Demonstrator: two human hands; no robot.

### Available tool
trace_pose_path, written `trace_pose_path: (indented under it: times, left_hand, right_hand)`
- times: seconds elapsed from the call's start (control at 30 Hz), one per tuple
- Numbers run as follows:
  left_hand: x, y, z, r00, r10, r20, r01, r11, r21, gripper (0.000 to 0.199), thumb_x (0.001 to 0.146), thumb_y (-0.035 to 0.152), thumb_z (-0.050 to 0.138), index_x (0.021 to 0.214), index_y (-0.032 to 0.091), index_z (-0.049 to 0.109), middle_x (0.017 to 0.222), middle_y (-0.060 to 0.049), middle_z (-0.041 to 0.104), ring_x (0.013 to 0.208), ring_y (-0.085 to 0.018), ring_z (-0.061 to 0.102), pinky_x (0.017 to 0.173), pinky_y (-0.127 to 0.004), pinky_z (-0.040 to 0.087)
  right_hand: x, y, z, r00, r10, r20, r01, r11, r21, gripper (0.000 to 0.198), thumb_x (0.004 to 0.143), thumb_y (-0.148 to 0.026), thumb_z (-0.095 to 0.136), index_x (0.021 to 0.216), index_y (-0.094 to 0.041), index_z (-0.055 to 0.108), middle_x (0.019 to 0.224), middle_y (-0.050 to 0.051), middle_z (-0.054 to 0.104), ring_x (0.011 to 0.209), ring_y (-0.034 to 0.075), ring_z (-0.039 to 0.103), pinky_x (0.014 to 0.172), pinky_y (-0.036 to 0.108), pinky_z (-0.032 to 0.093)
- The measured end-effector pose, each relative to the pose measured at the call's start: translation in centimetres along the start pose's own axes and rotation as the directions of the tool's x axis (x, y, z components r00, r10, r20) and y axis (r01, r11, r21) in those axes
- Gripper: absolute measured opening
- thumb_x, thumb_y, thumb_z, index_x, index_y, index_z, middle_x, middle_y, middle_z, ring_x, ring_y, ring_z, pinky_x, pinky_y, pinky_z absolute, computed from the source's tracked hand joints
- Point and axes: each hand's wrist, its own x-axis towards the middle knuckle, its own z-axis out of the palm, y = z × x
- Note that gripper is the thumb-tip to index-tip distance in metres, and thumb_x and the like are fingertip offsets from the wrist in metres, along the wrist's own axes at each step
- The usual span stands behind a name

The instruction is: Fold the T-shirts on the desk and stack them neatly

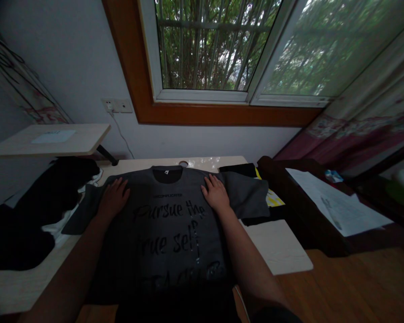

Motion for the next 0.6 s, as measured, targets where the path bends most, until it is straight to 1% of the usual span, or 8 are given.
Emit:
trace_pose_path:
  times: [0.1, 0.23, 0.3, 0.43, 0.5, 0.6]
  left_hand:
    - [-0.1, 0.4, -0.4, 0.999, 0.016, -0.039, -0.017, 1.0, -0.008, 0.051, 0.099, 0.038, 0.039, 0.141, 0.015, 0.057, 0.151, -0.017, 0.054, 0.144, -0.033, 0.045, 0.121, -0.054, 0.031]
    - [0.6, 1.8, -0.9, 0.996, 0.079, -0.033, -0.08, 0.996, -0.05, 0.046, 0.096, 0.029, 0.04, 0.132, 0.012, 0.064, 0.137, -0.017, 0.062, 0.131, -0.032, 0.055, 0.12, -0.05, 0.035]
    - [1.2, 2.9, -0.9, 0.996, 0.08, -0.035, -0.082, 0.994, -0.066, 0.046, 0.096, 0.028, 0.04, 0.131, 0.012, 0.065, 0.137, -0.017, 0.062, 0.129, -0.031, 0.055, 0.118, -0.048, 0.038]
    - [2.9, 4.6, -0.2, 0.999, 0.004, -0.054, -0.008, 0.997, -0.074, 0.048, 0.097, 0.032, 0.041, 0.134, 0.01, 0.062, 0.142, -0.02, 0.057, 0.133, -0.034, 0.051, 0.116, -0.049, 0.039]
    - [3.8, 4.7, 0.2, 0.998, -0.033, -0.054, 0.029, 0.997, -0.078, 0.05, 0.097, 0.034, 0.041, 0.136, 0.01, 0.062, 0.144, -0.021, 0.056, 0.135, -0.035, 0.05, 0.115, -0.051, 0.039]
    - [4.8, 4.0, 0.7, 0.998, -0.04, -0.054, 0.035, 0.995, -0.091, 0.052, 0.097, 0.035, 0.04, 0.138, 0.01, 0.06, 0.147, -0.021, 0.054, 0.137, -0.035, 0.048, 0.118, -0.052, 0.036]
  right_hand:
    - [-0.1, -0.5, -0.4, 1.0, 0.013, -0.013, -0.013, 1.0, -0.015, 0.055, 0.103, -0.044, 0.042, 0.15, -0.016, 0.052, 0.159, 0.015, 0.045, 0.147, 0.03, 0.04, 0.12, 0.047, 0.032]
    - [0.4, -2.0, -0.9, 0.998, 0.039, -0.043, -0.041, 0.999, -0.025, 0.051, 0.101, -0.041, 0.046, 0.145, -0.018, 0.057, 0.152, 0.014, 0.052, 0.141, 0.033, 0.043, 0.117, 0.048, 0.034]
    - [1.0, -3.0, -1.0, 0.998, 0.038, -0.047, -0.039, 0.999, -0.022, 0.049, 0.1, -0.042, 0.047, 0.143, -0.02, 0.058, 0.149, 0.013, 0.055, 0.137, 0.034, 0.044, 0.115, 0.048, 0.036]
    - [2.6, -4.6, -0.9, 0.999, 0.032, -0.033, -0.033, 0.999, -0.026, 0.051, 0.101, -0.042, 0.044, 0.144, -0.019, 0.057, 0.148, 0.014, 0.054, 0.134, 0.035, 0.044, 0.114, 0.046, 0.036]
    - [3.4, -4.8, -0.7, 0.999, 0.041, -0.035, -0.042, 0.999, -0.026, 0.052, 0.102, -0.043, 0.042, 0.144, -0.018, 0.057, 0.148, 0.015, 0.053, 0.135, 0.034, 0.044, 0.114, 0.046, 0.036]
    - [4.5, -4.5, -0.2, 0.997, 0.031, -0.065, -0.031, 1.0, -0.002, 0.051, 0.102, -0.043, 0.043, 0.143, -0.018, 0.058, 0.147, 0.015, 0.055, 0.134, 0.033, 0.046, 0.115, 0.045, 0.036]
